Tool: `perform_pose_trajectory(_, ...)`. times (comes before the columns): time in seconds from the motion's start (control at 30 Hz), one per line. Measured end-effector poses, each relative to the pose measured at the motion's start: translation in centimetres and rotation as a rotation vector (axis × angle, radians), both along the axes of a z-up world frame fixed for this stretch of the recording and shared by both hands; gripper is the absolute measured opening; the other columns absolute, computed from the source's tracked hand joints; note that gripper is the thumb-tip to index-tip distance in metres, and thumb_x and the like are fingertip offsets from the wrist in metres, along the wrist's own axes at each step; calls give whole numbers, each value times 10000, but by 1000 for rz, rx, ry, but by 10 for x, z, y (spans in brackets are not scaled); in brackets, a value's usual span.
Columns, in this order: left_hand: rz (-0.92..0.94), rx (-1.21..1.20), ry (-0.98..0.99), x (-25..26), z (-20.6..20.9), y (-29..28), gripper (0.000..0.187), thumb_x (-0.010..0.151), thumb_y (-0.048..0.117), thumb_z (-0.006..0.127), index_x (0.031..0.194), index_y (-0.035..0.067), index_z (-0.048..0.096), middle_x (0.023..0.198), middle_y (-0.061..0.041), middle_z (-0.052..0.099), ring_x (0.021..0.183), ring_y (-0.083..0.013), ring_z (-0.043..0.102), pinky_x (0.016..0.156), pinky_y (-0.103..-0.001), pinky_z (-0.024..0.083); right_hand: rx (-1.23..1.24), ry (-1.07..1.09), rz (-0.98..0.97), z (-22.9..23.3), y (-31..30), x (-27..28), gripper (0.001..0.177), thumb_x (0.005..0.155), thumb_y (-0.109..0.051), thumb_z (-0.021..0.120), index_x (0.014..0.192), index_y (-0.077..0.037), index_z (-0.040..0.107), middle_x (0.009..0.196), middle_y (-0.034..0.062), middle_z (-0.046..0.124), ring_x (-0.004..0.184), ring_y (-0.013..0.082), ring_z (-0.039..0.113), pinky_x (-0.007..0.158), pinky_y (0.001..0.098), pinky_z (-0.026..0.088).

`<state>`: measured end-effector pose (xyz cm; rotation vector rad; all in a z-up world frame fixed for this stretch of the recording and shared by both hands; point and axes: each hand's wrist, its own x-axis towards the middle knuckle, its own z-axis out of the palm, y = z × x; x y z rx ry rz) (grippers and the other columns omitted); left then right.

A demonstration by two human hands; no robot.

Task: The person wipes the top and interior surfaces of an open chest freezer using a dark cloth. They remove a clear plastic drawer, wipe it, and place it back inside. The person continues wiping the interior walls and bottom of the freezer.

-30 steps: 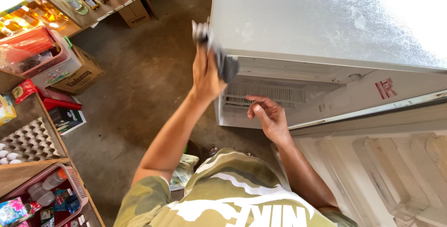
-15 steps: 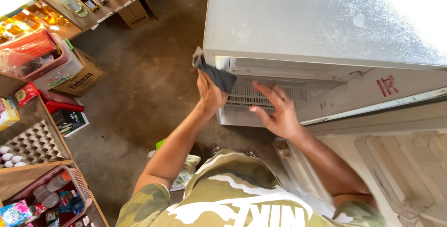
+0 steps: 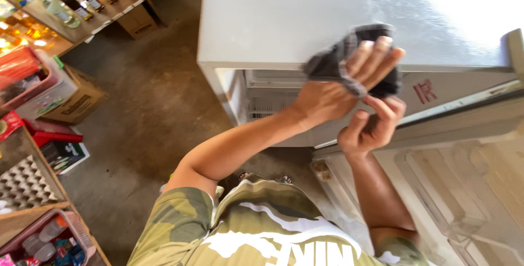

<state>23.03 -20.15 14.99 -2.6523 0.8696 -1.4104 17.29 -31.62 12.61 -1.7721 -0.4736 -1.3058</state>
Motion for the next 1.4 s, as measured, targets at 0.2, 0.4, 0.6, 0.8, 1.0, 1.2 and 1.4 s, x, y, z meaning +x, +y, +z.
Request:
perform_pose_trajectory(0.2,-411,-166,383,-18,40,-14,646,1106,143,489,1682,194,202,1710,-136,301,1558,-252,415,1250,-328,420,-52,-264,-175,31,-14,-2,249,1095,-267,496,1247,-81,563,1188,147,549,1169,335,582,988,434,501)
perform_pose_trajectory(0.4,-808,-710,607,-33,62,24,570,1113,-48,393,1619,204,310,1668,-94,382,1498,-246,450,1127,-292,522,-402,-18,-101,71,7,23,386,1102,-231,522,1377,40,548,1414,204,553,1332,377,543,1157,570,375)
perform_pose_trajectory(0.6,-476,-994,172,-64,56,131,327,982,-4,523,1250,29,706,1244,-116,742,1290,-325,700,1051,-484,593,-507,-27,-162,91,43,34,299,1080,-200,551,1230,-35,751,1267,84,706,1204,289,666,1053,482,410)
perform_pose_trajectory(0.8,-170,-975,19,-55,25,175,438,1158,314,388,1435,27,567,1496,-156,590,1471,-308,489,1320,-486,274,-696,-133,93,104,128,23,283,1032,-202,715,1289,-84,738,1303,92,681,1237,249,668,1050,407,524)
perform_pose_trajectory(1.0,-373,-1115,6,-46,-1,178,664,1144,514,333,1568,3,368,1593,-163,505,1508,-290,445,1315,-448,298,-710,-160,72,81,140,27,301,1039,-220,750,1323,-124,712,1356,34,655,1243,213,671,1079,402,502)
perform_pose_trajectory(1.2,-335,-1051,-14,-39,-3,182,618,1130,523,362,1442,7,498,1522,-170,561,1492,-317,452,1322,-491,285,-497,-417,-410,36,9,104,355,1094,-520,429,1141,-247,651,1156,-4,668,1106,171,624,1138,476,403)
perform_pose_trajectory(1.4,-391,-1076,-30,-37,-2,179,656,1088,600,405,1378,20,500,1495,-184,537,1482,-344,445,1287,-507,349,-328,-369,-571,12,-119,137,549,1093,-522,178,1038,-170,596,1082,77,619,1143,309,591,1150,620,307)
